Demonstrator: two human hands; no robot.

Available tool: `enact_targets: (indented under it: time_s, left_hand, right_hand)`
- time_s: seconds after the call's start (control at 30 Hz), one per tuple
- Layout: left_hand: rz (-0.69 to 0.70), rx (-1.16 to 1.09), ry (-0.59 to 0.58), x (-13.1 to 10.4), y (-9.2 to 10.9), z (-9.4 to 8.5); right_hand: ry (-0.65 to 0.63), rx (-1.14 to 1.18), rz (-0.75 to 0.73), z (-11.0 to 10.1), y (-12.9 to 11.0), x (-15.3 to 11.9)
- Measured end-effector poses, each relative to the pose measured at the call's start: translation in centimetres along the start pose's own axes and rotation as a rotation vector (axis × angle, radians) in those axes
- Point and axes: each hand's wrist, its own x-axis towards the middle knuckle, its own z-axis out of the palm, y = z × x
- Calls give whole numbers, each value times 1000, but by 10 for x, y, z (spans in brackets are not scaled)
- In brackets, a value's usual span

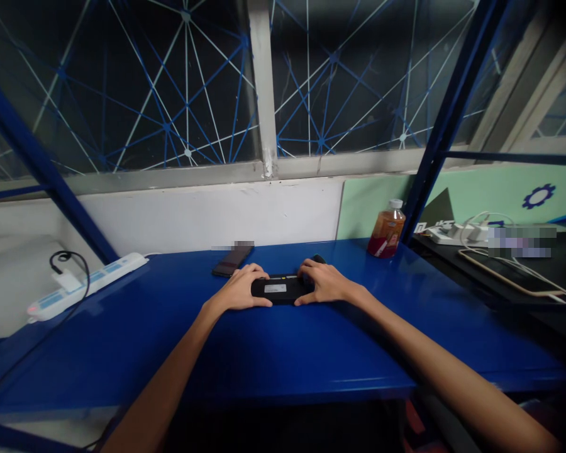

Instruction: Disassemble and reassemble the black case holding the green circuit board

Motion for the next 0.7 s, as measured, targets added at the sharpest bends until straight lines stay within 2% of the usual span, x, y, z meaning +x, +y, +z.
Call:
enact_targets:
  time_s: [0.7]
  left_hand:
    - [19,-9,-3,1,-2,0]
  right_hand:
    - [10,-1,-21,-1,0,1]
